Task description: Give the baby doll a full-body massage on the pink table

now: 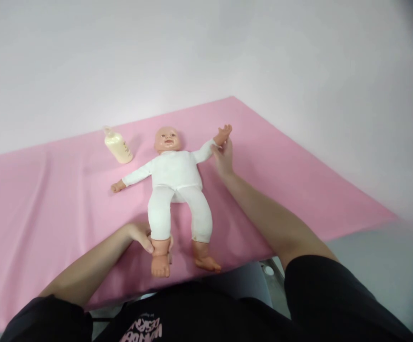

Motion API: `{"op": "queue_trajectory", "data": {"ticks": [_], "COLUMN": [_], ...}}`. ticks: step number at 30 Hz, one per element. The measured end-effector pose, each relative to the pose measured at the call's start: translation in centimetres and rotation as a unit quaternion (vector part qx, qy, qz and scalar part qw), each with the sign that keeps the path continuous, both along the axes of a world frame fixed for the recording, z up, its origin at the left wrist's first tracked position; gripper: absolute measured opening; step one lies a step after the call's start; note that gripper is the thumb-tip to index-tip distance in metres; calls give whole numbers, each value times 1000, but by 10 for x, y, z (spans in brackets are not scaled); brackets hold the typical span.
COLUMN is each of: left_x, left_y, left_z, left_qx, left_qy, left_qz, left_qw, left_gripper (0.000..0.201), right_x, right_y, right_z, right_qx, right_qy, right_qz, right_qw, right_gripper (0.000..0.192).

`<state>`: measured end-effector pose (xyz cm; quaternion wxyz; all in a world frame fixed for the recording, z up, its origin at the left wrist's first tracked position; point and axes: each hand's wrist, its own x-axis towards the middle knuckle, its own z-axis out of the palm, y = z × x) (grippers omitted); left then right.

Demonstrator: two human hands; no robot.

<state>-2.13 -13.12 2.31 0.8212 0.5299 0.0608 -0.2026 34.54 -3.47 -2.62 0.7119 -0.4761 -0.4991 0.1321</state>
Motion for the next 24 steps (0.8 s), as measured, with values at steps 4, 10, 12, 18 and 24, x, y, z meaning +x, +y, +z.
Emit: {"op": "queue_trajectory", "data": {"ticks": [4, 10, 12, 18, 24], "left_x": [4, 5, 5, 7, 16], "left_y": [-4, -11, -6, 4, -10], "left_z": [7, -11, -17, -22, -29], "left_qx": [47, -36, -63, -37, 83], "left_qy": [-12, -58, -58, -12, -4], "left_qz": [39, 297, 371, 501, 571], "left_qw": [998, 952, 925, 864, 817], "left_gripper": [58, 74, 69, 43, 48], "right_x": [21, 27, 26, 24, 29], "right_y": [11, 12, 11, 15, 20], "right_z": [-13, -15, -13, -10, -12], "right_qx": [-49, -97, -91, -102, -141], "right_qy": [89, 118, 117, 125, 194], "right_qz": [21, 25, 34, 49, 65], "right_qw": [995, 988, 988, 986, 969], "right_gripper": [82, 78, 79, 78, 83]}}
